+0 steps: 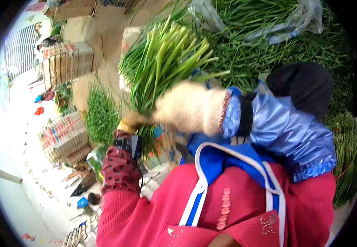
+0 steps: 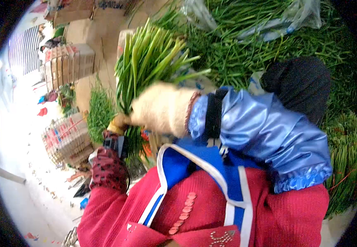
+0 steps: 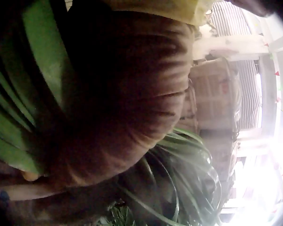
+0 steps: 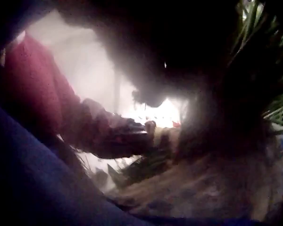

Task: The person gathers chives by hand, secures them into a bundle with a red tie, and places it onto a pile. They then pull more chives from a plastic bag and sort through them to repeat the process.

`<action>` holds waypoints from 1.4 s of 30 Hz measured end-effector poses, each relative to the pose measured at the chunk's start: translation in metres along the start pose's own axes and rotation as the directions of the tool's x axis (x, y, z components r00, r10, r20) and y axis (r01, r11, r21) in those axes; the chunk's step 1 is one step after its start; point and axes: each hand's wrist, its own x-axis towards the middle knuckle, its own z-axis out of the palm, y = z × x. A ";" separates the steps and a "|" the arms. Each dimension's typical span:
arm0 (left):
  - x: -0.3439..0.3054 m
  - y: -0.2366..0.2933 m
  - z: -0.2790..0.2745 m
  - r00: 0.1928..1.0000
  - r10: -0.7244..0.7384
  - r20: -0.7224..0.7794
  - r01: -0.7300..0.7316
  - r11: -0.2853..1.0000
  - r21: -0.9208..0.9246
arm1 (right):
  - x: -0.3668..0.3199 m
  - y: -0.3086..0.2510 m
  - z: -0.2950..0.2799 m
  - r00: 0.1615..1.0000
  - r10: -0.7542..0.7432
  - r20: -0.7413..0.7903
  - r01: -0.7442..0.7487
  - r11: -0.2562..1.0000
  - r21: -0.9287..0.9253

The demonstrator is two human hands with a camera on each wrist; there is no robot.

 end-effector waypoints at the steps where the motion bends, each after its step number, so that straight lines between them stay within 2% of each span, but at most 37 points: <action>1: 0.003 -0.004 0.002 0.990 0.143 -0.018 -0.141 0.986 0.090 | -0.008 0.004 0.009 0.997 0.045 0.070 -0.055 0.987 0.151; 2: 0.001 -0.009 0.003 1.000 -0.029 0.008 0.030 0.973 -0.230 | -0.017 0.011 0.018 0.986 0.074 0.147 -0.116 0.947 0.299; 3: 0.004 -0.010 0.004 0.999 0.041 0.034 -0.032 0.972 -0.231 | -0.019 0.021 0.018 0.880 0.121 0.459 -0.214 0.964 0.155; 4: 0.006 -0.011 0.005 0.993 0.104 0.061 -0.088 0.969 -0.233 | -0.020 0.032 0.018 0.675 0.193 0.712 -0.266 0.964 -0.009; 5: 0.005 -0.014 0.004 0.994 0.083 0.069 -0.062 0.963 -0.264 | -0.026 0.049 0.026 0.675 0.202 0.709 -0.227 0.972 -0.060; 6: 0.005 -0.012 0.006 0.995 0.087 0.053 -0.074 0.976 -0.206 | -0.033 0.063 0.030 0.675 0.211 0.707 -0.191 0.976 -0.108; 8: 0.006 -0.005 0.011 0.994 0.104 0.021 -0.101 0.990 -0.095 | -0.044 0.081 0.038 0.814 0.414 0.408 -0.358 0.910 -0.211; 9: 0.010 -0.014 0.012 0.991 0.137 -0.005 -0.137 0.987 -0.080 | -0.033 0.130 0.099 0.835 0.431 0.343 -0.404 0.902 -0.153; 10: 0.010 -0.011 0.016 0.972 0.232 -0.035 -0.228 0.969 0.095 | -0.028 0.139 0.099 0.828 0.497 0.262 -0.483 0.867 -0.120; 12: 0.008 0.004 0.031 0.905 0.422 -0.052 -0.360 0.824 0.437 | -0.014 0.147 0.097 0.789 0.592 0.168 -0.593 0.804 -0.049; 13: 0.005 0.012 0.039 0.850 0.526 0.008 -0.379 0.603 0.702 | -0.008 0.151 0.095 0.775 0.617 0.135 -0.621 0.784 -0.018; 14: 0.006 0.003 0.048 0.909 0.375 -0.182 -0.285 0.877 0.386 | -0.004 0.151 0.092 0.762 0.640 0.100 -0.644 0.765 0.014; 16: -0.014 0.009 0.067 0.878 0.329 -0.349 -0.082 0.820 0.567 | -0.001 0.147 0.084 0.742 0.669 0.044 -0.670 0.736 0.094; 17: -0.022 0.040 0.083 0.838 0.440 -0.321 -0.124 0.728 0.674 | -0.001 0.145 0.078 0.734 0.679 0.010 -0.673 0.726 0.140; 18: -0.022 0.036 0.087 0.777 0.552 -0.302 -0.135 0.615 0.777 | -0.004 0.141 0.071 0.724 0.689 -0.020 -0.673 0.712 0.199; 20: -0.029 0.040 0.105 0.771 0.545 -0.330 -0.044 0.562 0.826 | -0.011 0.133 0.054 0.718 0.692 -0.073 -0.647 0.702 0.297; 22: -0.038 0.057 0.125 0.772 0.558 -0.303 -0.038 0.517 0.855 | -0.023 0.121 0.034 0.707 0.698 -0.113 -0.612 0.684 0.397; 24: -0.038 0.047 0.140 0.737 0.618 -0.274 -0.018 0.424 0.906 | -0.034 0.110 0.018 0.707 0.693 -0.141 -0.576 0.679 0.454; 25: -0.037 0.044 0.147 0.718 0.642 -0.267 -0.052 0.432 0.900 | -0.037 0.104 0.012 0.715 0.683 -0.150 -0.559 0.687 0.464; 28: -0.043 0.035 0.167 0.803 0.522 -0.289 -0.021 0.508 0.861 | -0.035 0.092 0.009 0.734 0.657 -0.169 -0.521 0.705 0.481; 29: -0.046 0.032 0.172 0.780 0.552 -0.296 -0.020 0.495 0.869 | -0.028 0.090 0.013 0.742 0.646 -0.178 -0.509 0.716 0.479; 30: -0.048 0.027 0.175 0.809 0.509 -0.295 -0.003 0.504 0.864 | -0.023 0.089 0.019 0.740 0.644 -0.193 -0.502 0.720 0.478; 35: -0.053 0.007 0.178 0.907 0.367 -0.207 -0.036 0.558 0.829 | 0.001 0.102 0.037 0.705 0.672 -0.225 -0.470 0.681 0.562; 38: -0.065 0.022 0.163 0.895 0.443 -0.057 -0.266 0.631 0.729 | -0.006 0.103 0.031 0.685 0.691 -0.231 -0.434 0.641 0.634; 39: -0.075 0.048 0.151 0.979 0.198 0.045 -0.166 0.649 0.742 | -0.010 0.099 0.028 0.680 0.696 -0.231 -0.426 0.631 0.648; 40: -0.083 0.073 0.132 0.984 0.095 0.148 -0.171 0.723 0.669 | -0.016 0.095 0.024 0.675 0.701 -0.230 -0.419 0.620 0.663; 41: -0.095 0.102 0.115 0.977 0.100 0.190 -0.206 0.688 0.696 | -0.020 0.090 0.019 0.673 0.703 -0.230 -0.408 0.613 0.677; 42: -0.107 0.103 0.092 0.983 0.069 0.172 -0.165 0.750 0.640 | -0.027 0.084 0.014 0.675 0.701 -0.229 -0.398 0.608 0.687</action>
